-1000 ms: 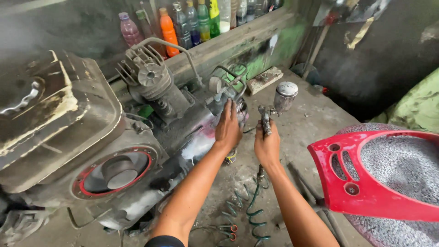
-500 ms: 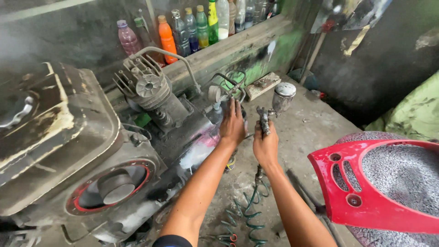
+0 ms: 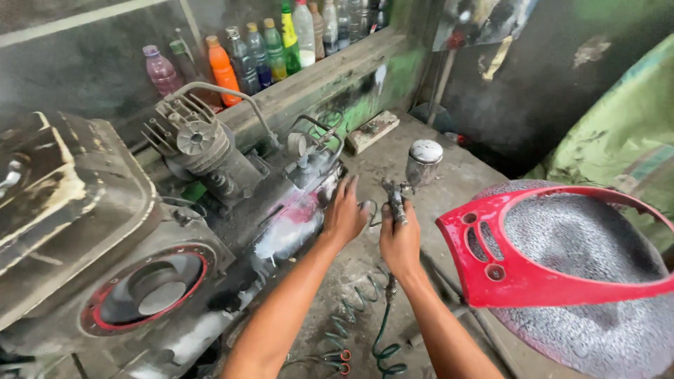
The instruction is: Painting a red plastic part using a spray gun after drying it with a heat gun
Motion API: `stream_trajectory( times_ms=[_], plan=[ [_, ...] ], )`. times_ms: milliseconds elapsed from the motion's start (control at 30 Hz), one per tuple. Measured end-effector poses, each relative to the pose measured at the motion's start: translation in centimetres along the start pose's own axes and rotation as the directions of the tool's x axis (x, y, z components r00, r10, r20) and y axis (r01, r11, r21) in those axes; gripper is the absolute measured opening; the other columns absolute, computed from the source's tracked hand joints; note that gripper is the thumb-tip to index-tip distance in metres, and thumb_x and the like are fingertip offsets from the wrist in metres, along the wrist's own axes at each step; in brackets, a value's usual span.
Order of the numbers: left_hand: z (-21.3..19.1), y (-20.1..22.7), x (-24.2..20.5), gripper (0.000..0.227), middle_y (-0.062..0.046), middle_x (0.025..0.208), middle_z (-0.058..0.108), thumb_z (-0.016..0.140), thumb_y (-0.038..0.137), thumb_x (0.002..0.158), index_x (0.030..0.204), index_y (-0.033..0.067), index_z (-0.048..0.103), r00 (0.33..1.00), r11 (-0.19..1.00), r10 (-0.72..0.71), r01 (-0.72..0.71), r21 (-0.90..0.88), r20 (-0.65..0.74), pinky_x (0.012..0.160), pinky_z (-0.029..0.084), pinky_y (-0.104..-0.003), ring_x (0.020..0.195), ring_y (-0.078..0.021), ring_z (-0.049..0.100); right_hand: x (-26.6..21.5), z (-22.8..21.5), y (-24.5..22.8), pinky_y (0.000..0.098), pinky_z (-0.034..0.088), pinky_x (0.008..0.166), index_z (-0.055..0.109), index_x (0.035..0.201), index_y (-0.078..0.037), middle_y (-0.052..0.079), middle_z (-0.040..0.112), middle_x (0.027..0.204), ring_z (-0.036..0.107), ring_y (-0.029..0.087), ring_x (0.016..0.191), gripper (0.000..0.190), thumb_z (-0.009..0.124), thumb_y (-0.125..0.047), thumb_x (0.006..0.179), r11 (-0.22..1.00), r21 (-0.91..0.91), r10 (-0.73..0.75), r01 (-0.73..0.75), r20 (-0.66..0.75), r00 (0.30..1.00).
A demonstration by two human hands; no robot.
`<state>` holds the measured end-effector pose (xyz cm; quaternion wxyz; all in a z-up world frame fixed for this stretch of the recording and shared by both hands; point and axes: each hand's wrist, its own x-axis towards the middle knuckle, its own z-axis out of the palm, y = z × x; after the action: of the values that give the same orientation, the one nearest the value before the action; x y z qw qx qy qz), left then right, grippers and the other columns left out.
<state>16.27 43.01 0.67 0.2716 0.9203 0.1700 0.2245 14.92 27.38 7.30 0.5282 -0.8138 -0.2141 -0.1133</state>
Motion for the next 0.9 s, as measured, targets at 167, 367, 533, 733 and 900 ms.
stream_trajectory(
  times_ms=[167,367,533,733,900],
  plan=[
    [-1.3,5.8,-2.8,0.069,-0.015,0.146,0.053,0.071,0.030,0.087,0.150,0.0110,0.050,0.998,0.993,0.047,-0.040,-0.115,0.051,0.108,0.050,-0.048,0.135,-0.0358,0.056,-3.8,-6.5,-4.1,0.0476,0.051,0.064,0.062,0.105,-0.009,0.019,0.068,0.073,0.066,0.040,0.067,0.016,0.059,-0.025,0.102,0.988,0.131,0.079,-0.079,0.002,0.997],
    [-3.2,13.5,-6.2,0.060,-0.015,0.139,0.059,0.067,0.029,0.090,0.146,0.0114,0.054,0.986,0.962,0.118,-0.085,-0.260,0.114,0.106,0.050,-0.048,0.130,-0.0364,0.059,-6.7,-14.3,-5.0,0.0359,0.052,0.058,0.063,0.107,-0.007,0.016,0.079,0.095,0.063,0.022,0.056,0.013,0.058,-0.018,0.102,0.928,0.352,0.149,-0.121,-0.052,0.988],
    [-3.0,19.7,-8.2,0.055,-0.022,0.132,0.061,0.067,0.024,0.092,0.143,0.0038,0.056,0.963,0.910,0.255,-0.207,-0.358,0.091,0.108,0.048,-0.049,0.129,-0.0423,0.059,-7.5,-21.8,-4.6,0.0340,0.049,0.056,0.066,0.101,-0.007,0.012,0.071,0.078,0.052,0.018,0.055,0.016,0.058,-0.021,0.105,0.946,0.275,0.223,-0.173,-0.162,0.961],
    [-1.4,26.0,-10.3,0.050,-0.020,0.128,0.064,0.068,0.023,0.092,0.139,0.0063,0.060,0.897,0.848,0.417,-0.324,-0.420,0.150,0.105,0.049,-0.051,0.125,-0.0406,0.061,-7.4,-29.4,-2.0,0.0298,0.042,0.050,0.073,0.090,-0.009,0.007,0.051,0.051,0.048,0.018,0.047,0.023,0.061,-0.021,0.105,0.980,0.080,0.199,-0.183,-0.335,0.921],
    [2.1,29.8,-12.3,0.048,-0.015,0.123,0.064,0.070,0.028,0.092,0.137,0.0111,0.062,0.778,0.766,0.616,-0.557,-0.322,0.120,0.103,0.049,-0.049,0.118,-0.0373,0.065,-7.3,-35.1,-0.8,0.0377,0.043,0.056,0.074,0.085,-0.013,0.011,0.052,0.057,0.052,0.022,0.054,0.026,0.065,-0.030,0.102,0.956,-0.083,0.222,-0.280,-0.418,0.881]
  ],
)
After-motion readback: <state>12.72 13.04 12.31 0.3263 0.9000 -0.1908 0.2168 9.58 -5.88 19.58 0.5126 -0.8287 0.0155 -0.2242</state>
